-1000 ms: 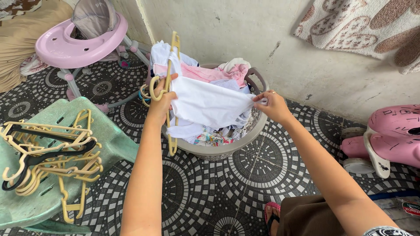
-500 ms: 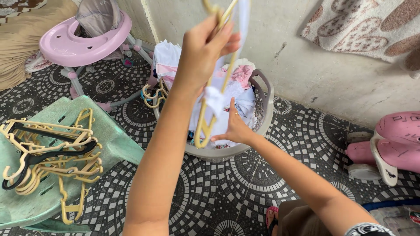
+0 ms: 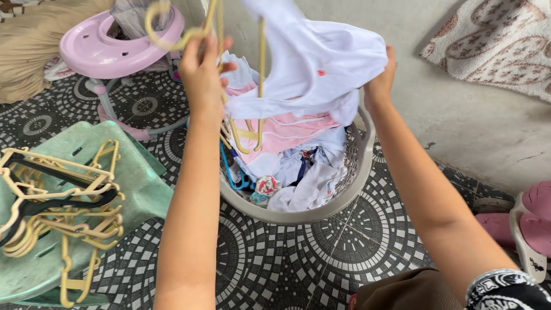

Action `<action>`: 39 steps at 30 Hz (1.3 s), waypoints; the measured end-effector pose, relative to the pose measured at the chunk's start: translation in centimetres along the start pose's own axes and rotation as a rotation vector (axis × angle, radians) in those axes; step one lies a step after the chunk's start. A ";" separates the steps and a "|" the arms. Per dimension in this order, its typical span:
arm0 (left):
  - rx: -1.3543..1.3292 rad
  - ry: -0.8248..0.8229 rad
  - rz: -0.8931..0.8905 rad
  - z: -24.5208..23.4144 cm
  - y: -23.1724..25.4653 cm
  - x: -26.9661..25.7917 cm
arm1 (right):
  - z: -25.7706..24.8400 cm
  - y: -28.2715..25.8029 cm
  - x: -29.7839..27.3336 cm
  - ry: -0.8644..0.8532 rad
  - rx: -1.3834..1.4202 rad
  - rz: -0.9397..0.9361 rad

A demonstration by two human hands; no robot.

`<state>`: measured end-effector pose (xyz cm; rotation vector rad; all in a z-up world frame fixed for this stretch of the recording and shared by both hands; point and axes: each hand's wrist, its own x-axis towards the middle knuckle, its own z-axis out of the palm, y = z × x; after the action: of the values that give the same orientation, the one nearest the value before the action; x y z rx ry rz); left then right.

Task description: The person takes individual pieces of clothing from a laundry basket, puts them onto plastic hangers, and then gathers a bundle of hangers with clothes on them.

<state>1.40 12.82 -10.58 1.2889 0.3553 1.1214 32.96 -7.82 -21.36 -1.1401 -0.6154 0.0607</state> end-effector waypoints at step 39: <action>1.674 -1.136 -0.619 -5.8 -37.5 -21.0 | -6.5 15.2 -14.7 -0.653 -1.693 0.093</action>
<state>4.28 3.79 -52.89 2.6574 0.7559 -0.8590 27.76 -11.70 -42.54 -2.8445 -1.2474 -0.0328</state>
